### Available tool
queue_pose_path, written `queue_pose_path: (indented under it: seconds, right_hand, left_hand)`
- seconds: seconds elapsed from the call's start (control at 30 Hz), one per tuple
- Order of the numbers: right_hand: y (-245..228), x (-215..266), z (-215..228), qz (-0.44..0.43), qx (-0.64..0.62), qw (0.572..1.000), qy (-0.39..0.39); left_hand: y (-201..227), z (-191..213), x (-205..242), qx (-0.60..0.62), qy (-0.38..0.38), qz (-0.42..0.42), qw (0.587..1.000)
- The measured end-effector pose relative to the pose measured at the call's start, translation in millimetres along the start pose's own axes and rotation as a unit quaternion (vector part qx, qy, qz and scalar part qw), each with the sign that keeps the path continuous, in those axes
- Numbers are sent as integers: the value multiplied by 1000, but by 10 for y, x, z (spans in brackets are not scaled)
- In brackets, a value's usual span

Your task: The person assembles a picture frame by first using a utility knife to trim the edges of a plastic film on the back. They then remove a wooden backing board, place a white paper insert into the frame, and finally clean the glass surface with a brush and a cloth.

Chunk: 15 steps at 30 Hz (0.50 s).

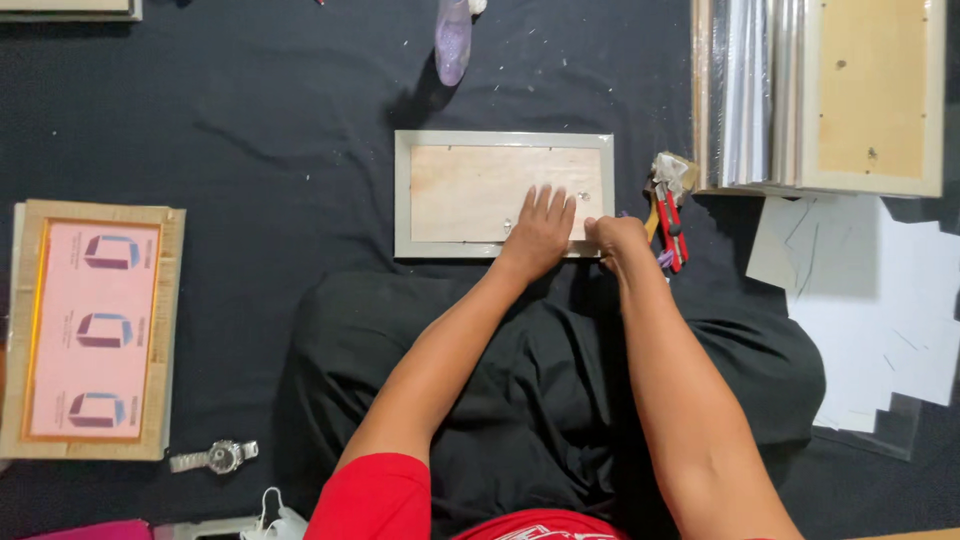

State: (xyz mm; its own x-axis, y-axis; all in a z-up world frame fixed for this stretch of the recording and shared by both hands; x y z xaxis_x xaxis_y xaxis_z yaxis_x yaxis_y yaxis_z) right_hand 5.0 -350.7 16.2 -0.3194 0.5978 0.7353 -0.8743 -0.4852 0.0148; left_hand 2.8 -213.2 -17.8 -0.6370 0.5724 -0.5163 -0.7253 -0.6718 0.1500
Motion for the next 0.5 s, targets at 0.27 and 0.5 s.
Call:
queue_pose_path:
  seconds: [0.27,0.5]
  right_hand:
    - [95,-1128,-417,69,-151,984,65]
    - [209,-1608,-514,76,-34,992,95]
  left_hand:
    - [95,-413,39,21,-13,7,1000]
    - [-75,-147,27,103,-106,17,989]
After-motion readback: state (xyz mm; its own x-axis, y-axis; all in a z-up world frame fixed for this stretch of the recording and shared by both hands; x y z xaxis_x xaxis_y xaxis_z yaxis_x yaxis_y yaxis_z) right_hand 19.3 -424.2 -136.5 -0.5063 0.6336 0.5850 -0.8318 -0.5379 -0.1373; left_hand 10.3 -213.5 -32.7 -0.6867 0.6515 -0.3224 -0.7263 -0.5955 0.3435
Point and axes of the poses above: each hand's wrist, its own x-axis away from the middle knuckle, its own z-axis out of the back of the hand, y = z × x, the point moved 5 cm from there along -x, towards the middle knuckle, and after that the axes turned 6 degrees about x, right-handed, at the moved point
